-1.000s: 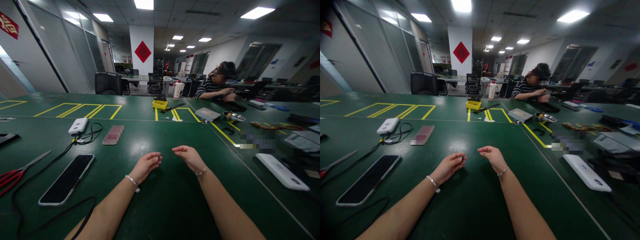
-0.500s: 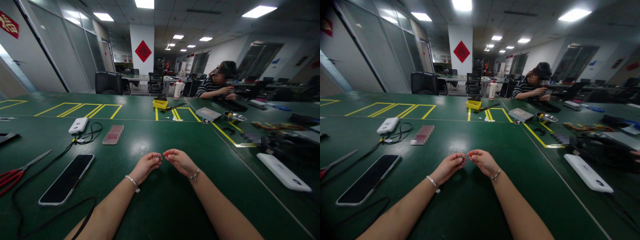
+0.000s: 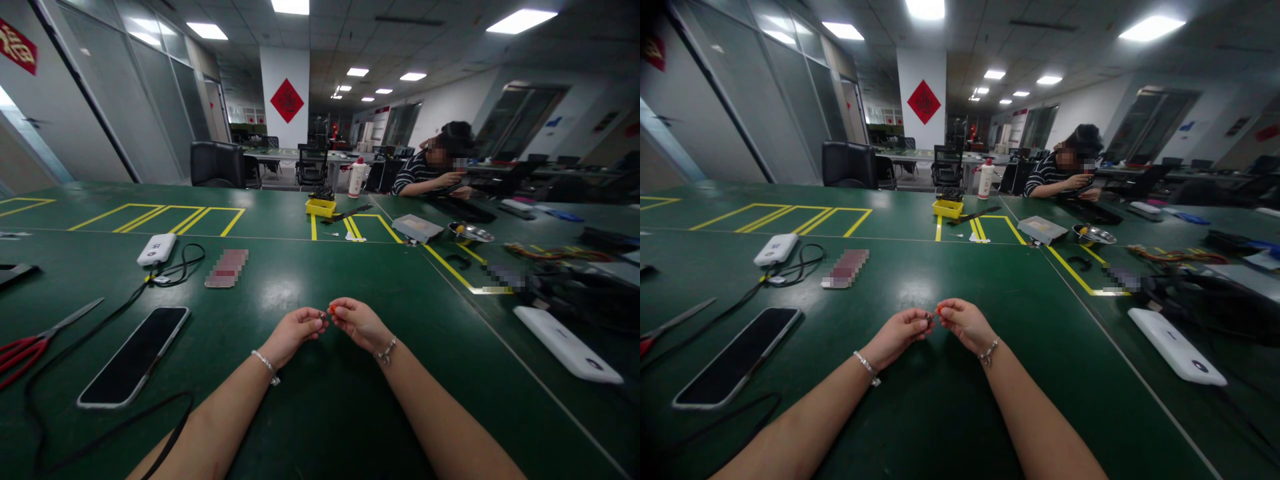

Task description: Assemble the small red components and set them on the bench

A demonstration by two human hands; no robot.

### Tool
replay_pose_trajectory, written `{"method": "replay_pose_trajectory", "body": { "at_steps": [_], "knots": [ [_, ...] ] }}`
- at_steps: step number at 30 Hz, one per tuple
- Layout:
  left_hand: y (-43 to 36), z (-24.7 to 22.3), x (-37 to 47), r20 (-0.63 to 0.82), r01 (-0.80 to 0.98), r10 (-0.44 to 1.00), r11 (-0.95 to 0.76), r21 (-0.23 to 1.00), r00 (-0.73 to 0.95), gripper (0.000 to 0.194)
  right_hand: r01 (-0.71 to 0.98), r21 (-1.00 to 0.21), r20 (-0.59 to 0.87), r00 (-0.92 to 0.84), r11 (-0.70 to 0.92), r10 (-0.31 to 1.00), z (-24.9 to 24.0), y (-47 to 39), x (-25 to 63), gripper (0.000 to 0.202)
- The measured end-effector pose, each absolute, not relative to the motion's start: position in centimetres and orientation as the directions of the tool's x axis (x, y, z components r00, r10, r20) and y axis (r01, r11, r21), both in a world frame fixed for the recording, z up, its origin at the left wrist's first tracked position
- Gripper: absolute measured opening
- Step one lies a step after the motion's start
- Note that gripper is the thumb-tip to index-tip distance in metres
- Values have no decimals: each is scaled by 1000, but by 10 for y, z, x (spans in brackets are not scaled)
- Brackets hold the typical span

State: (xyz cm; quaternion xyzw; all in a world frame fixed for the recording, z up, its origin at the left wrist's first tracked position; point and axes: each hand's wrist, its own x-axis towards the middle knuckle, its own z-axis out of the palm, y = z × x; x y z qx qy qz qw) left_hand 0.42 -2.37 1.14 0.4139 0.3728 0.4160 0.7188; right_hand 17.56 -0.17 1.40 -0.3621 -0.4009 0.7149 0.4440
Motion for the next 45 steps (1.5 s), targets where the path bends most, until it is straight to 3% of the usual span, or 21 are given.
{"method": "replay_pose_trajectory", "body": {
  "at_steps": [13,21,28,39,45],
  "knots": [
    [-23,10,5,-158,-239,897,275,931,413,18,-102,-994,13,-336,-23,942,22,-9,164,17],
    [-24,11,5,-164,-228,895,277,933,415,20,-141,-987,-30,-298,-75,954,12,-5,166,17],
    [-23,11,4,-164,-239,897,279,930,410,18,53,-994,72,-310,92,948,19,-7,168,15],
    [-22,8,6,-201,-386,927,319,866,315,17,309,-877,229,-405,368,885,18,-9,163,30],
    [-23,8,7,-183,-412,924,319,853,335,16,457,-690,449,-339,562,827,16,-19,152,35]
  ]
}}
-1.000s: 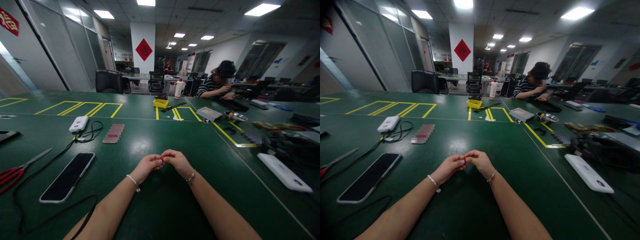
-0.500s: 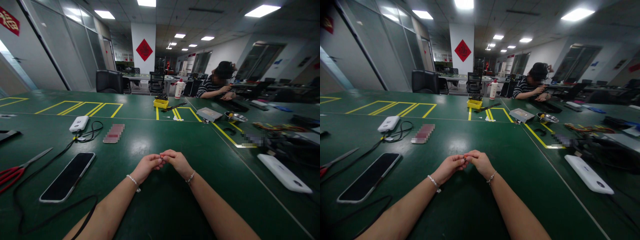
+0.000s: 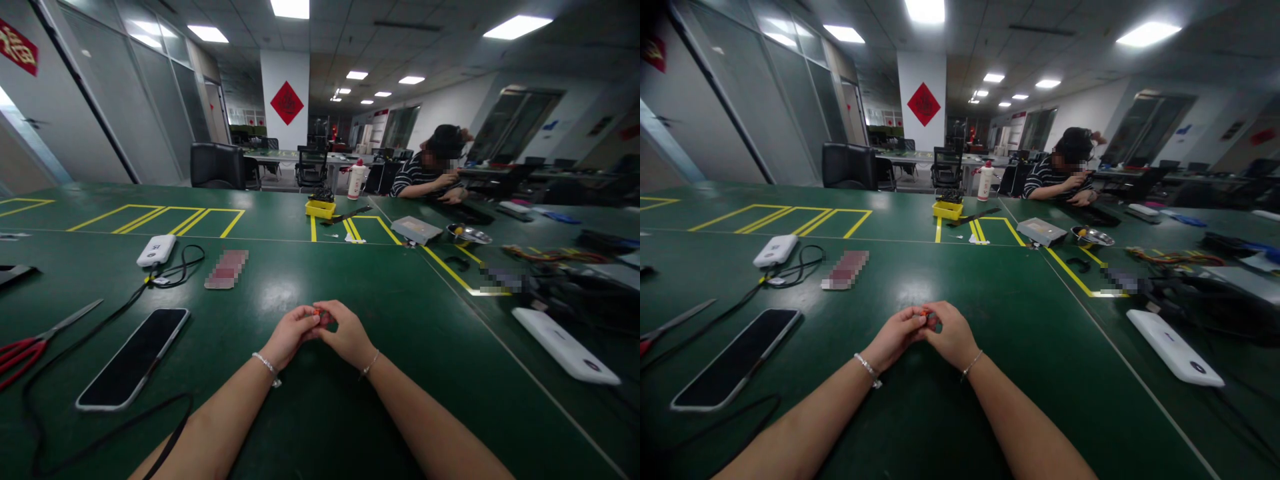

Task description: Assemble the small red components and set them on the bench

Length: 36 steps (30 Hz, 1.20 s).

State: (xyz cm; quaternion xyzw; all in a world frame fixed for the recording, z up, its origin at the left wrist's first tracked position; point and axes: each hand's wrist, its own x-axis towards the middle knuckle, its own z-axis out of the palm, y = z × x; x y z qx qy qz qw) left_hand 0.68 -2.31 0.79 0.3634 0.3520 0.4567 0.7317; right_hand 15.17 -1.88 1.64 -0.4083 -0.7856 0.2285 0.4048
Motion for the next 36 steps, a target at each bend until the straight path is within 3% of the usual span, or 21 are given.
{"method": "replay_pose_trajectory", "body": {
  "at_steps": [4,7,27,36],
  "knots": [
    [-23,6,7,-176,-369,920,308,877,350,19,558,-532,548,-346,636,762,16,-21,151,16],
    [-23,5,6,-168,-361,914,308,880,369,20,590,-478,555,-372,651,744,17,-20,153,12],
    [-25,11,5,-202,-368,897,355,859,392,21,561,-555,487,-380,614,786,20,-21,156,13],
    [-27,14,7,-202,-347,905,339,874,376,21,618,-495,466,-404,611,787,23,-21,157,12]
  ]
}}
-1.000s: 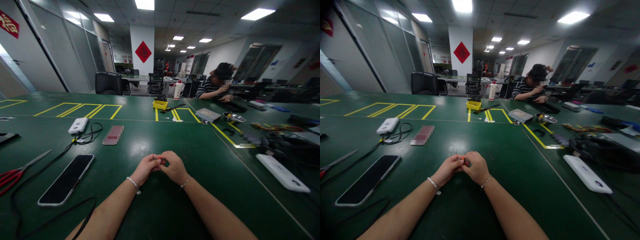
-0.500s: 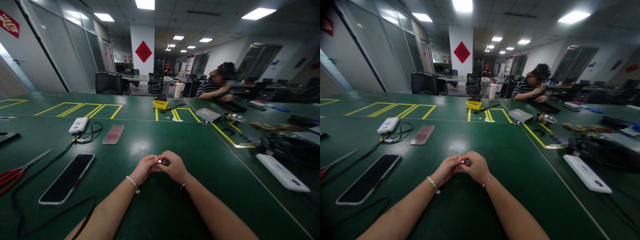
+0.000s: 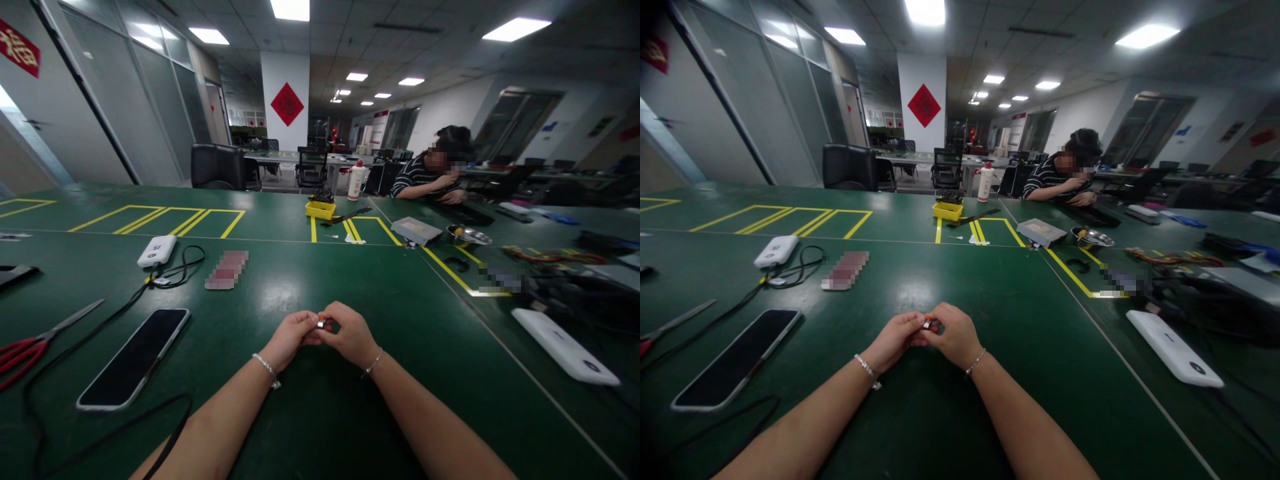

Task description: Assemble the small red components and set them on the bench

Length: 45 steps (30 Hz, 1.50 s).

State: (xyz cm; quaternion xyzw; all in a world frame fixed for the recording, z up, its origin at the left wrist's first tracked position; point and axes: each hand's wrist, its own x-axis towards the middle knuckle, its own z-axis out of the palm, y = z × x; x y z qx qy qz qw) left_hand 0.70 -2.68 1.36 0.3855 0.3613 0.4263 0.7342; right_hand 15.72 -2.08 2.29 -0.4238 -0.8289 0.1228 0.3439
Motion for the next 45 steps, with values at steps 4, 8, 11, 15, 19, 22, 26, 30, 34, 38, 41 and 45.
{"method": "replay_pose_trajectory", "body": {
  "at_steps": [4,8,11,15,19,22,26,30,34,38,41,45],
  "knots": [
    [-26,12,8,-211,-334,914,330,883,346,22,665,-437,473,-402,605,784,23,-22,156,11],
    [-26,9,11,-198,-294,929,293,910,313,22,758,-286,497,-406,586,767,24,-24,155,12],
    [-27,8,11,-194,-286,928,289,914,318,22,776,-214,502,-435,594,748,24,-25,156,15],
    [-26,8,9,-186,-331,909,317,889,372,21,773,-228,518,-419,593,745,24,-25,156,16],
    [-26,8,7,-171,-359,883,345,867,437,21,758,-278,523,-396,590,755,25,-27,153,17],
    [-26,10,6,-174,-354,867,364,862,468,22,749,-288,525,-398,596,753,26,-27,153,18],
    [-26,14,5,-173,-367,853,384,847,493,23,732,-321,520,-394,601,758,27,-27,153,19],
    [-26,16,5,-168,-362,850,381,851,500,24,746,-310,510,-392,589,766,26,-27,154,16],
    [-27,15,7,-159,-341,858,356,870,489,26,765,-258,526,-401,590,750,24,-26,155,12],
    [-29,16,8,-161,-339,864,350,873,476,23,754,-239,528,-428,612,733,24,-26,156,14],
    [-29,16,8,-150,-350,870,340,873,470,22,758,-244,533,-416,605,737,24,-26,155,12],
    [-28,13,8,-145,-342,870,332,879,472,22,768,-239,541,-403,595,738,24,-26,154,10]
  ]
}}
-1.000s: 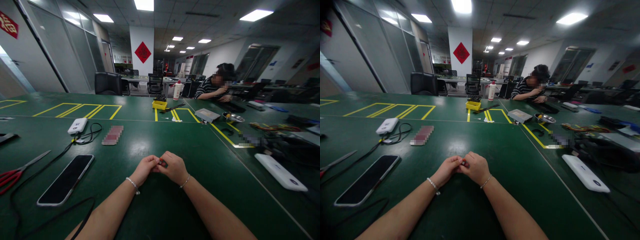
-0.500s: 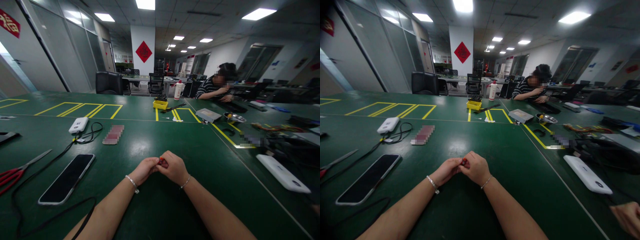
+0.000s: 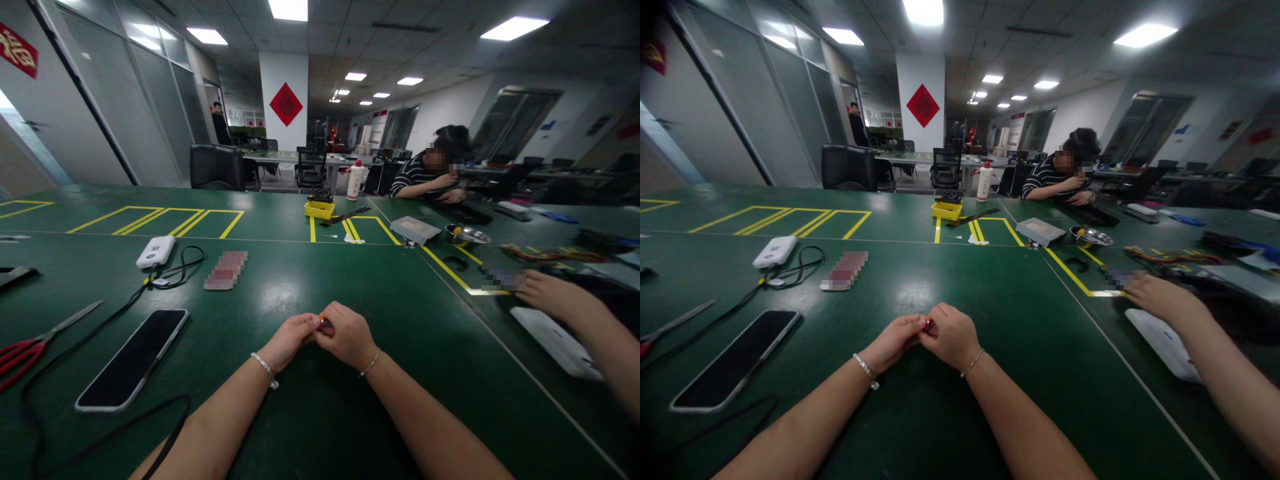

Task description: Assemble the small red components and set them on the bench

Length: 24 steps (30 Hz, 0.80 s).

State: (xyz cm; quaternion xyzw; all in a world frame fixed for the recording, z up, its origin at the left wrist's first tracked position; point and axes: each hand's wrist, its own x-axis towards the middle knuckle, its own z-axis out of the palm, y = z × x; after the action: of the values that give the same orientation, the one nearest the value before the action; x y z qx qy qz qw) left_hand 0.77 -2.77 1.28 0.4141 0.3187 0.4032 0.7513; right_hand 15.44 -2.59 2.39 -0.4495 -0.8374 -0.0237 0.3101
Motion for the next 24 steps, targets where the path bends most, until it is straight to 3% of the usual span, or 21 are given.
{"method": "replay_pose_trajectory", "body": {
  "at_steps": [11,24],
  "knots": [
    [-28,16,6,-145,-377,861,358,854,488,23,693,-292,515,-467,659,719,28,-28,158,18],
    [-29,18,9,-167,-373,897,331,867,409,18,727,-213,500,-493,653,712,27,-27,158,12]
  ]
}}
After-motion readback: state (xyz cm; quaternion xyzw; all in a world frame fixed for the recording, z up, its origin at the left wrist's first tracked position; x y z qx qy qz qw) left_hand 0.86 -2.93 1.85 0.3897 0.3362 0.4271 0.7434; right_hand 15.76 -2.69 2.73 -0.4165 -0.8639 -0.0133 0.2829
